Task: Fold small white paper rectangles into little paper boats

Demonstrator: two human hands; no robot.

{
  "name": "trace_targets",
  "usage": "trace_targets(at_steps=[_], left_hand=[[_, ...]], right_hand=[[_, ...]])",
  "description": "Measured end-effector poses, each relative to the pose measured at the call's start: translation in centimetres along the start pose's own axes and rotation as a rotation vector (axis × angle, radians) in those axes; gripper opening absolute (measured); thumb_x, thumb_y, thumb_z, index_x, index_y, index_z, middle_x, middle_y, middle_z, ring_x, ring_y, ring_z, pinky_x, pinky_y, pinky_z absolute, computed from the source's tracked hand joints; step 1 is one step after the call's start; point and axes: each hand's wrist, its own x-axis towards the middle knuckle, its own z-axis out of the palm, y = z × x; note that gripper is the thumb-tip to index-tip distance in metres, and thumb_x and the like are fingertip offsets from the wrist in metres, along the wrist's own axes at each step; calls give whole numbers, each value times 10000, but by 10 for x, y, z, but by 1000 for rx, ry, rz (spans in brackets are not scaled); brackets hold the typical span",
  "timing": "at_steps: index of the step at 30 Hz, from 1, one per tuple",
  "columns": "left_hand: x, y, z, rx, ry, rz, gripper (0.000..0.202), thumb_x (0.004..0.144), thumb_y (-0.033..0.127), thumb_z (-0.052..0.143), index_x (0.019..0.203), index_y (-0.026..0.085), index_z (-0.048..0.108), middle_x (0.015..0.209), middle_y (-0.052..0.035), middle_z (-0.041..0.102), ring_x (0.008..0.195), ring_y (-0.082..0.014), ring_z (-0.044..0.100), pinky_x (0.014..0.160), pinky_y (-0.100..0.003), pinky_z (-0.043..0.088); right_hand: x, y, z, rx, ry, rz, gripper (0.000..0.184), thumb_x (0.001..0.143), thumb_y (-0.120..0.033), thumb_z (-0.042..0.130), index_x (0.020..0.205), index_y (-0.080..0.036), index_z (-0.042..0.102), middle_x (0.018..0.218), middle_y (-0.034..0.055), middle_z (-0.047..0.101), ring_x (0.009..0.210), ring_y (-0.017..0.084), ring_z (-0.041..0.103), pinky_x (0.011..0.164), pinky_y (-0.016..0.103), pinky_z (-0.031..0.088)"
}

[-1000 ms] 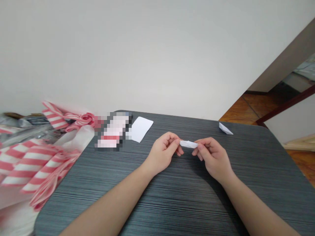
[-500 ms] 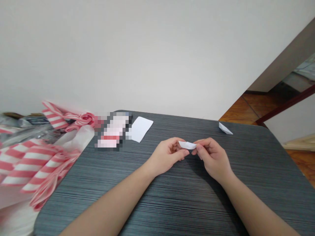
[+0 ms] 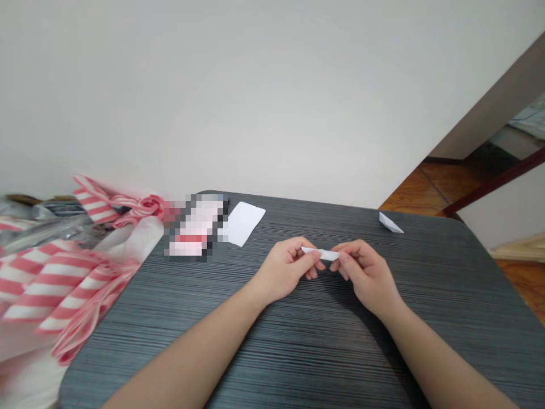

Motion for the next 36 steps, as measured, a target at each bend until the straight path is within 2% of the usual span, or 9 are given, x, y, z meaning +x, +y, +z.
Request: trace_targets(at_steps=[4, 8, 14, 24, 26, 36], left_hand=[[-1, 2, 1, 14, 4, 3, 178, 896, 281, 616, 812, 124, 617, 710, -24, 688, 552, -81, 585, 548, -197, 473], [-2, 0, 2, 16, -33, -10, 166, 895, 264, 608, 813, 122, 635, 708, -19, 683, 551, -73, 571, 552, -192, 476], [-2, -3, 2, 81, -31, -37, 188, 895, 285, 602, 812, 125, 656, 714, -21, 683, 563, -81, 578, 555, -198, 483], [-2, -4, 2, 155, -66, -42, 151, 883, 251, 597, 815, 133, 663, 731, -25, 689, 576, -82, 577, 570, -196, 479], [-3, -5, 2, 156, -69, -43, 144, 882, 244, 593, 818, 133, 658, 731, -27, 690, 574, -81, 575, 566, -194, 476], [-3, -2, 4, 173, -52, -54, 154, 877, 258, 591, 791, 135, 626, 706, -30, 683, 564, -89, 582, 555, -202, 480]], right_hand=[[0, -2, 0, -7, -105, 35, 80, 913, -236, 606, 987, -210, 619, 776, 5, 667, 692, 144, 607, 647, 269, 468], [2, -5, 1, -170, -176, 63, 68, 886, -256, 638, 868, -198, 669, 790, 25, 689, 718, 164, 616, 676, 283, 465], [3, -5, 0, -294, -163, 93, 173, 899, -291, 610, 778, -186, 676, 751, 37, 691, 712, 180, 621, 682, 289, 466], [5, -5, -1, -250, -199, 124, 169, 897, -262, 582, 754, -188, 631, 725, 22, 665, 690, 161, 597, 650, 264, 451], [5, -6, -1, -273, -228, 130, 152, 909, -269, 568, 813, -192, 656, 725, 16, 668, 679, 158, 593, 640, 260, 445], [7, -13, -1, -411, -222, 89, 198, 911, -256, 569, 747, -188, 656, 688, 10, 673, 646, 154, 599, 630, 259, 436]])
